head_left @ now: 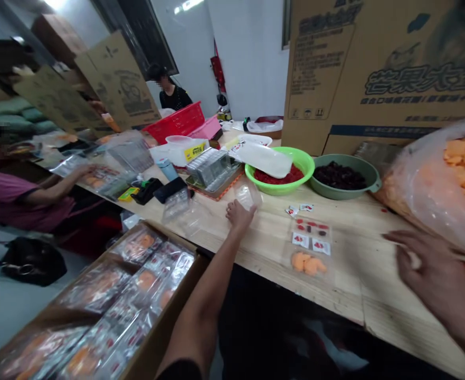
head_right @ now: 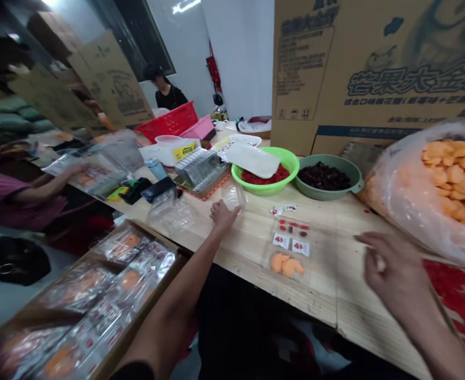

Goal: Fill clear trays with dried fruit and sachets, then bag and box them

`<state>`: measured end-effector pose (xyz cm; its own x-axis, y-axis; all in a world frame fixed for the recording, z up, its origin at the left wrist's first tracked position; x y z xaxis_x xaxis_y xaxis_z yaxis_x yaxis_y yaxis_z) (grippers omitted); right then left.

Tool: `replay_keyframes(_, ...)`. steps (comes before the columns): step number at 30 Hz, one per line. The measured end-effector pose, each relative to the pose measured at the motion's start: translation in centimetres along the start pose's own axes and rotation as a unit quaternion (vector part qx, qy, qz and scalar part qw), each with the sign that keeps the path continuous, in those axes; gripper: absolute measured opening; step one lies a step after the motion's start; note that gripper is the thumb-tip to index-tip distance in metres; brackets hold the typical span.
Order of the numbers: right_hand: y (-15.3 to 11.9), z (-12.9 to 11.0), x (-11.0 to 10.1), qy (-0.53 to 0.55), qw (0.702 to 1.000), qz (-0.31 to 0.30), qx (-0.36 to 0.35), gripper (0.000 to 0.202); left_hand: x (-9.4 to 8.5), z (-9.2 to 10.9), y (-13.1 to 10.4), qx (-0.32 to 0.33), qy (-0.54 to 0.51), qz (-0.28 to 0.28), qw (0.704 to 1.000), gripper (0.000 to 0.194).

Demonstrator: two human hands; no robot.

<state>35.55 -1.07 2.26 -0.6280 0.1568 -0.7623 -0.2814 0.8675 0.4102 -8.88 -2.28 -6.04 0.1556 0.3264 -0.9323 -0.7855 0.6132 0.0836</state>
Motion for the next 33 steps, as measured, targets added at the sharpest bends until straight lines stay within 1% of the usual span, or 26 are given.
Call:
replay_keyframes(1, 0.6, -2.1, 1.7, 0.04, 0.998, -0.008, -0.05, 0.036, 0.2, 0.5, -0.8, 0.059, 0.01, -0.004, 0.998, 0.083)
replay_keyframes(2, 1.3, -4.3, 3.6, 0.065, 0.993, -0.034, -0.091, 0.037, 0.5, 0.9, -1.5, 0.123, 0.023, -0.014, 0.992, 0.082)
replay_keyframes(3, 2.0, -6.5, 5.8, 0.077, 0.986, -0.08, -0.123, 0.037, 0.7, 1.3, -2.0, 0.181, 0.039, -0.029, 0.982, 0.075)
replay_keyframes(4, 2.7, -8.7, 7.9, 0.078, 0.979, -0.12, -0.145, 0.037, 1.0, 1.5, -2.3, 0.223, 0.056, -0.046, 0.972, 0.064)
replay_keyframes(5, 3.3, -10.8, 10.0, 0.074, 0.97, -0.157, -0.168, 0.036, 1.2, 1.6, -2.2, 0.245, 0.07, -0.063, 0.965, 0.049)
replay_keyframes(6, 4.0, -12.7, 11.9, 0.068, 0.962, -0.187, -0.188, 0.036, 1.3, 1.5, -1.9, 0.247, 0.08, -0.075, 0.963, 0.037)
replay_keyframes(7, 4.5, -14.2, 13.6, 0.062, 0.956, -0.209, -0.198, 0.035, 1.3, 1.3, -1.3, 0.237, 0.087, -0.082, 0.964, 0.034)
replay_keyframes(9, 5.6, -16.5, 16.4, 0.058, 0.947, -0.243, -0.204, 0.036, 0.9, 0.8, 0.0, 0.217, 0.09, -0.09, 0.968, 0.038)
replay_keyframes(11, 6.5, -17.6, 18.7, 0.064, 0.943, -0.267, -0.187, 0.038, 0.4, 0.2, 0.9, 0.21, 0.079, -0.095, 0.97, 0.039)
replay_keyframes(12, 6.9, -17.8, 19.7, 0.069, 0.943, -0.28, -0.163, 0.039, 0.2, 0.0, 1.2, 0.214, 0.072, -0.098, 0.969, 0.038)
replay_keyframes(14, 7.7, -17.8, 21.5, 0.079, 0.943, -0.311, -0.089, 0.042, 0.0, -0.5, 1.1, 0.234, 0.044, -0.109, 0.965, 0.031)
replay_keyframes(16, 8.3, -17.6, 23.1, 0.081, 0.938, -0.337, -0.019, 0.045, 0.1, -0.9, 0.7, 0.239, -0.002, -0.113, 0.964, 0.033)
replay_keyframes(17, 8.6, -17.6, 23.7, 0.079, 0.936, -0.344, 0.003, 0.047, 0.2, -1.2, 0.6, 0.233, -0.026, -0.111, 0.966, 0.031)
replay_keyframes(19, 9.1, -17.8, 24.6, 0.078, 0.934, -0.348, 0.016, 0.054, 0.5, -1.6, 0.6, 0.208, -0.068, -0.106, 0.97, 0.02)
replay_keyframes(20, 9.3, -17.9, 24.9, 0.079, 0.933, -0.349, 0.018, 0.056, 0.6, -1.8, 0.8, 0.194, -0.083, -0.102, 0.972, 0.019)
replay_keyframes(22, 9.3, -18.0, 25.0, 0.084, 0.932, -0.352, 0.017, 0.059, 0.4, -2.3, 1.6, 0.164, -0.121, -0.096, 0.974, 0.016)
replay_keyframes(24, 9.1, -18.1, 24.6, 0.088, 0.932, -0.35, 0.011, 0.058, -0.3, -2.8, 2.7, 0.125, -0.174, -0.086, 0.973, 0.017)
replay_keyframes(27, 8.1, -18.6, 23.6, 0.092, 0.938, -0.335, -0.001, 0.057, -1.8, -3.5, 3.6, 0.067, -0.256, -0.071, 0.962, 0.033)
replay_keyframes(28, 7.6, -19.0, 23.3, 0.099, 0.94, -0.328, -0.011, 0.057, -2.4, -3.6, 3.4, 0.041, -0.31, -0.064, 0.948, 0.038)
replay_keyframes(29, 7.1, -19.6, 23.1, 0.111, 0.941, -0.319, -0.025, 0.059, -3.0, -3.7, 2.9, 0.011, -0.386, -0.055, 0.921, 0.043)
replay_keyframes(30, 6.6, -20.2, 22.9, 0.13, 0.942, -0.308, -0.043, 0.063, -3.4, -3.6, 2.1, -0.021, -0.476, -0.045, 0.878, 0.046)
replay_keyframes(31, 6.0, -20.8, 22.8, 0.155, 0.942, -0.293, -0.059, 0.069, -3.7, -3.5, 0.9, -0.048, -0.566, -0.036, 0.822, 0.05)
replay_keyframes(32, 5.5, -21.4, 22.8, 0.184, 0.941, -0.275, -0.07, 0.078, -3.9, -3.2, -0.4, -0.067, -0.64, -0.027, 0.765, 0.052)
replay_keyframes(33, 5.2, -21.7, 22.8, 0.214, 0.94, -0.256, -0.072, 0.086, -4.0, -2.9, -2.0, -0.075, -0.687, -0.02, 0.722, 0.053)
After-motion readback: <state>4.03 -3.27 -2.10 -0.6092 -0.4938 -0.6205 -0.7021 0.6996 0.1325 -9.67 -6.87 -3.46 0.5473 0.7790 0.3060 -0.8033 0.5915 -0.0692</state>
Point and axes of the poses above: each hand's wrist, its own y-axis towards the middle knuckle, its own x-axis out of the palm, z = x × y, the point moved 4 cm from there along y, towards the middle knuckle, and after that the axes turned 3 degrees about -x, right-handed, at the moved point
